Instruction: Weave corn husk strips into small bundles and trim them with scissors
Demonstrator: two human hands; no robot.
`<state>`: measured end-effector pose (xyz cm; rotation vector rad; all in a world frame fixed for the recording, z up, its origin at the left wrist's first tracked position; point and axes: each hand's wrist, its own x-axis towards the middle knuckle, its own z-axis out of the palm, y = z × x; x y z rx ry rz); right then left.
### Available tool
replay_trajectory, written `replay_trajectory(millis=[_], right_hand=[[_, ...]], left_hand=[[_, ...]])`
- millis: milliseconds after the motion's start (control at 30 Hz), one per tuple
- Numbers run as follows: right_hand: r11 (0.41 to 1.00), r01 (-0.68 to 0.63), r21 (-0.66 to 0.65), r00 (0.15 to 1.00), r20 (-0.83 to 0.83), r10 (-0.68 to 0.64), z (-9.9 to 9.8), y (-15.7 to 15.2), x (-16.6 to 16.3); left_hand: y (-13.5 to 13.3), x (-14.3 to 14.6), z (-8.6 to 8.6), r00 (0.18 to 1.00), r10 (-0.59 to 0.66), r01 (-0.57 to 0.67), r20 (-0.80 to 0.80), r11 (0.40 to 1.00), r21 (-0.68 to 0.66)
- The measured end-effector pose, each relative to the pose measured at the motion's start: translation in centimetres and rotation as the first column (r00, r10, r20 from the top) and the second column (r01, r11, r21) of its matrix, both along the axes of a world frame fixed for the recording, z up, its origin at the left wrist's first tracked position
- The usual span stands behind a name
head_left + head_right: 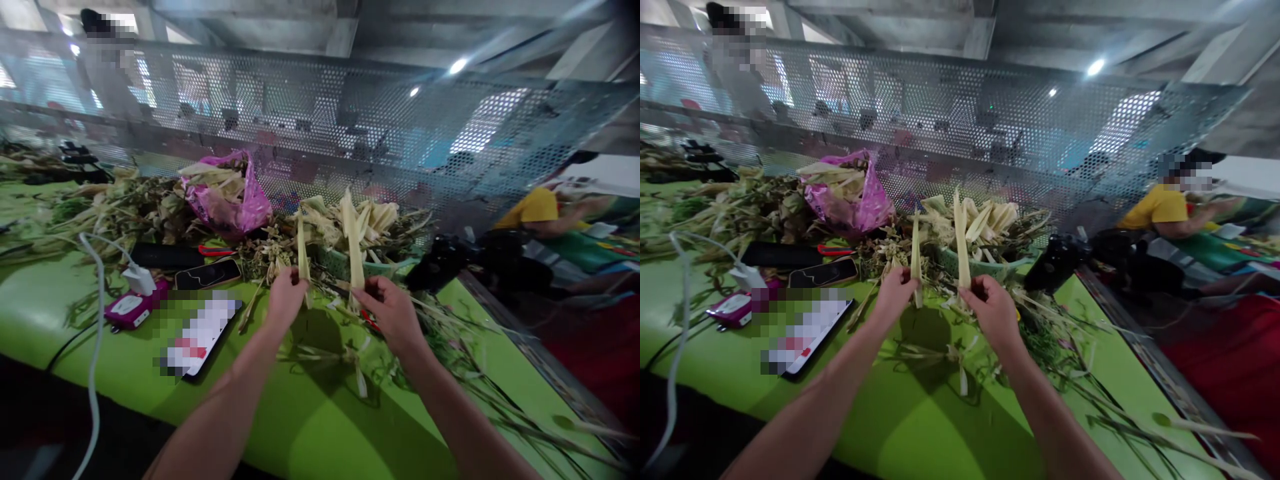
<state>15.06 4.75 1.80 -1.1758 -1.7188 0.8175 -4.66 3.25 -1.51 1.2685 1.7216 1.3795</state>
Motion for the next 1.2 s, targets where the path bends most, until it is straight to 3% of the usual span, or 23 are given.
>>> replay_trajectory(millis=[100, 167, 233, 267, 333, 400, 467, 633, 833, 933, 1067, 1200], right_hand=[[0.989, -0.073, -0.126, 0.987, -0.150, 0.054, 0.2, -0.3, -0.2], [0.974, -0.126, -0.190, 0.971, -0.226, 0.081, 0.4, -0.7, -0.6], [0.960, -0.154, -0.233, 0.960, -0.267, 0.089, 0.4, -1.0, -1.0], [0.956, -0.160, -0.247, 0.957, -0.275, 0.089, 0.4, -1.1, -1.2], [0.952, -0.165, -0.259, 0.956, -0.278, 0.090, 0.3, -1.3, -1.5], [0.952, -0.167, -0.255, 0.958, -0.272, 0.095, 0.1, -1.3, -1.6], [0.948, -0.178, -0.265, 0.955, -0.280, 0.101, 0.0, -1.3, -1.6], [0.926, -0.223, -0.303, 0.943, -0.310, 0.125, -0.1, -1.3, -1.5], [0.972, -0.153, -0.177, 0.979, -0.163, 0.124, -0.4, -1.4, -1.6], [0.967, -0.165, -0.193, 0.971, -0.205, 0.124, -0.5, -1.4, -1.6], [0.965, -0.152, -0.215, 0.960, -0.266, 0.092, -0.5, -1.1, -1.4], [0.976, -0.084, -0.200, 0.964, -0.264, 0.029, -0.2, -0.9, -0.9]], left_hand=[[-0.6, -0.4, 0.7, 0.988, 0.053, -0.057, -0.144, 0.998, -0.025], [-1.1, -0.2, 1.2, 0.959, 0.140, -0.126, -0.245, 0.990, 0.069], [-1.5, 0.4, 1.6, 0.962, 0.138, -0.100, -0.238, 0.981, 0.165], [-1.6, 0.8, 1.7, 0.979, 0.067, -0.030, -0.190, 0.981, 0.190], [-1.6, 1.8, 1.5, 0.975, -0.220, 0.219, -0.018, 0.955, 0.199], [-1.4, 2.7, 1.0, 0.869, -0.462, 0.422, 0.178, 0.879, 0.220], [-1.3, 3.2, 0.6, 0.802, -0.531, 0.479, 0.272, 0.845, 0.236], [-1.3, 3.1, 0.8, 0.777, -0.522, 0.468, 0.351, 0.853, 0.233], [-1.5, 3.2, 1.2, 0.709, -0.560, 0.501, 0.429, 0.828, 0.252], [-1.3, 3.3, 0.9, 0.677, -0.556, 0.490, 0.482, 0.829, 0.268], [-1.0, 2.8, 0.7, 0.740, -0.471, 0.418, 0.480, 0.881, 0.220], [-0.8, 1.5, 0.9, 0.896, -0.255, 0.259, 0.365, 0.965, 0.037]])
